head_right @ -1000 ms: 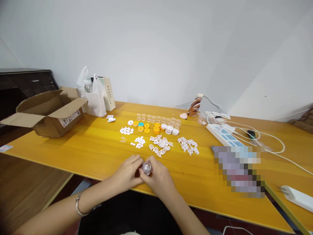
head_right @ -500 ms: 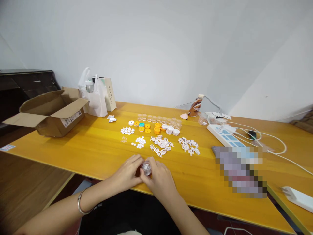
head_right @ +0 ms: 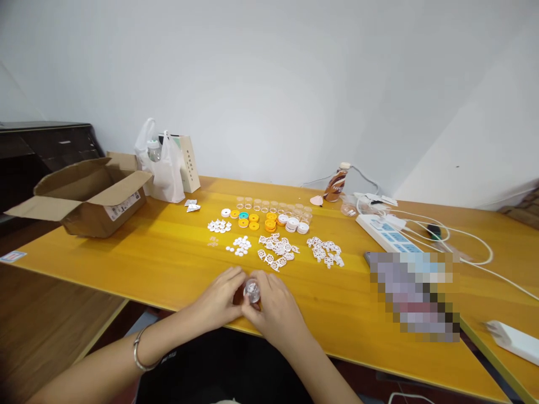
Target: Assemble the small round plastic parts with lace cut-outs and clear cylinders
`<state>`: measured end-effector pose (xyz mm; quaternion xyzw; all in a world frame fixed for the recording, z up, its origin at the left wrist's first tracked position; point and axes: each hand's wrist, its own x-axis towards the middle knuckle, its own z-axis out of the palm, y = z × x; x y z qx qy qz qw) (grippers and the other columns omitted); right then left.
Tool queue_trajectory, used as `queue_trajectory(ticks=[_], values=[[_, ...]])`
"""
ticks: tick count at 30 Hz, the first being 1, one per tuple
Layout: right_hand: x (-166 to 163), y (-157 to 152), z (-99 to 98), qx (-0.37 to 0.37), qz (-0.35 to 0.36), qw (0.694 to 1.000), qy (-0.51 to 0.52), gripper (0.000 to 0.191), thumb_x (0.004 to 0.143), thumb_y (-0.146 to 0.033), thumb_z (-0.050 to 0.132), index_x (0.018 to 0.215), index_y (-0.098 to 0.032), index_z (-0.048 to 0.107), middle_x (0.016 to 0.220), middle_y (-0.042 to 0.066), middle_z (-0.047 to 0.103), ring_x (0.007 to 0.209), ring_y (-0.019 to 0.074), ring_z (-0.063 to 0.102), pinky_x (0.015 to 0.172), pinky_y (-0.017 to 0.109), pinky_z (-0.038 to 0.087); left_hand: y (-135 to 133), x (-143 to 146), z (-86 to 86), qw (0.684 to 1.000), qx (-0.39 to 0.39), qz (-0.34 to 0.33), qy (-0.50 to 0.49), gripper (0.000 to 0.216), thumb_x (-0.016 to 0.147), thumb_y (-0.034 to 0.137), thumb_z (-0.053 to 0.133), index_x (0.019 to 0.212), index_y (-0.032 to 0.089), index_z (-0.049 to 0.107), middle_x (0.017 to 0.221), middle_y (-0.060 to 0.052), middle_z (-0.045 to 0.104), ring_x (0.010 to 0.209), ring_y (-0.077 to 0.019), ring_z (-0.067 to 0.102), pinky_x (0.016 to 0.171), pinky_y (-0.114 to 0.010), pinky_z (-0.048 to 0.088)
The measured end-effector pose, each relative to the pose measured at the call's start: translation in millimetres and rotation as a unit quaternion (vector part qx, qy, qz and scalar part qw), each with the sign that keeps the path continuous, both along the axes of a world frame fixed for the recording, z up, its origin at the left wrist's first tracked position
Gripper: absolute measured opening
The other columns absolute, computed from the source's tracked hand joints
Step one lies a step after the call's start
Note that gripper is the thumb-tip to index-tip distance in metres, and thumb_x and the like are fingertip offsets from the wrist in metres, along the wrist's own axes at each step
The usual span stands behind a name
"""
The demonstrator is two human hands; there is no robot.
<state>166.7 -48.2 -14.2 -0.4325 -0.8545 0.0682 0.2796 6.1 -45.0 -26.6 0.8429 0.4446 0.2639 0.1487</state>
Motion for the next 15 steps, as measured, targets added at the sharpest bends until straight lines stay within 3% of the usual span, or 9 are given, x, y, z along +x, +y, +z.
queue_trajectory(ticks=[4, 8, 11, 15], values=[[1.6, 1.0, -3.0, 0.000, -0.026, 0.999, 0.027, 0.033, 0.074, -0.029, 0.058, 0.103, -0.019, 0.045, 0.087, 0.006, 0.063, 0.077, 0.0210, 0.061, 0.066, 0.031, 0.047, 0.0, 0.5, 0.3, 1.000, 0.001, 0.008, -0.003, 0.011, 0.074, 0.018, 0.056, 0.080, 0.019, 0.047, 0.085, -0.003, 0.050, 0.080, -0.0191, 0.048, 0.071, -0.030, 0.040], [-1.5, 2.7, -5.9, -0.013, -0.069, 0.998, -0.004, 0.017, 0.080, -0.036, 0.053, 0.086, -0.021, 0.048, 0.073, 0.003, 0.063, 0.063, 0.0193, 0.060, 0.056, 0.029, 0.044, -0.5, 0.9, 2.6, 1.000, -0.009, 0.008, -0.005, 0.013, 0.076, 0.025, 0.057, 0.078, 0.018, 0.047, 0.084, -0.003, 0.050, 0.078, -0.0188, 0.048, 0.070, -0.030, 0.041], [-2.4, 2.3, -4.1, -0.007, -0.034, 0.999, -0.007, 0.005, 0.080, -0.025, 0.050, 0.083, -0.021, 0.048, 0.073, 0.002, 0.062, 0.066, 0.0186, 0.060, 0.059, 0.028, 0.045, 0.0, 1.1, 2.5, 1.000, -0.010, 0.005, -0.010, 0.010, 0.076, 0.022, 0.056, 0.081, 0.018, 0.048, 0.084, -0.003, 0.051, 0.079, -0.0184, 0.049, 0.070, -0.029, 0.040], [-0.3, 1.7, -3.4, 0.033, -0.034, 0.998, 0.028, 0.030, 0.074, -0.029, 0.057, 0.101, -0.019, 0.047, 0.088, 0.007, 0.062, 0.080, 0.0221, 0.061, 0.068, 0.032, 0.047, 0.7, 1.3, 1.1, 1.000, -0.009, 0.012, -0.012, 0.010, 0.074, 0.019, 0.057, 0.080, 0.018, 0.049, 0.084, -0.003, 0.051, 0.079, -0.0184, 0.049, 0.070, -0.029, 0.040]])
